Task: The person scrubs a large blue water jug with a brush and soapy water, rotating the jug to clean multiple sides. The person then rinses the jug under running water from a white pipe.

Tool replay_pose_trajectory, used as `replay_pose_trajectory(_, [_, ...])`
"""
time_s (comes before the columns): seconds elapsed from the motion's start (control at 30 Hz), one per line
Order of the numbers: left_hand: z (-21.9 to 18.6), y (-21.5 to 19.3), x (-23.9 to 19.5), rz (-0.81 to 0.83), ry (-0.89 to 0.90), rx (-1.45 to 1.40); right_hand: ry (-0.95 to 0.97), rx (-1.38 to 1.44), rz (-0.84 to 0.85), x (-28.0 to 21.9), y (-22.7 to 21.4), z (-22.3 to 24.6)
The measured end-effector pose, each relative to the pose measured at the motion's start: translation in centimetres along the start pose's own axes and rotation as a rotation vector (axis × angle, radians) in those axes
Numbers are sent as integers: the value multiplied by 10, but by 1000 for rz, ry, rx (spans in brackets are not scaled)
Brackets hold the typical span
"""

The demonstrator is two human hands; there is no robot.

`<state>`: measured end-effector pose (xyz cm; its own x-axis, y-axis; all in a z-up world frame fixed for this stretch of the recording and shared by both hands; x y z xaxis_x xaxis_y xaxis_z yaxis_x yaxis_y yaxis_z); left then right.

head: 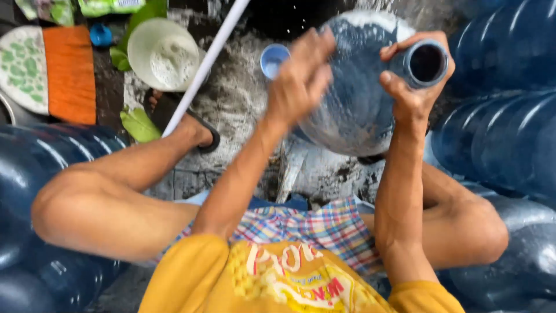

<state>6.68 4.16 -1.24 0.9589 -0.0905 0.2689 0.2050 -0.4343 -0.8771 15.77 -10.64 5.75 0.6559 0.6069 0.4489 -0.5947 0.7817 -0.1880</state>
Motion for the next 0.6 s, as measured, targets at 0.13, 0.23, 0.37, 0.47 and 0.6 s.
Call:
replay_pose_trajectory(0.13, [-16,-10,-4,79,-47,-319,-62,-1,-15,18,-2,0])
replay_pose_trajectory(0.23, [-34,2,-26,137,97,-156,34,-20,-46,6,-2,3])
replay_pose_trajectory(0.37, [36,3,22,-111,-281,-517,-67,-86,-31,14,1,4])
replay_pose_trajectory(0.47, [-37,-6,-28,-144,-73,-240,-123,-266,-155,15,15,20])
replay_pose_trajectory(0.6, [-31,7,-32,96,-97,-355,-36,-432,-385,20,35,23])
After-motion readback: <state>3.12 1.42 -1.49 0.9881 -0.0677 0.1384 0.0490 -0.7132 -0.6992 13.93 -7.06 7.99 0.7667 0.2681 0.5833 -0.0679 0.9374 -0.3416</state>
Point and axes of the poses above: each hand's wrist, its own x-axis towards the middle knuckle, its own y-axis out of the palm, z = x × y, the point moved 2 cm from there along x, towards the middle knuckle, and after that the axes turned 13 degrees about z, right-handed, at the moved point
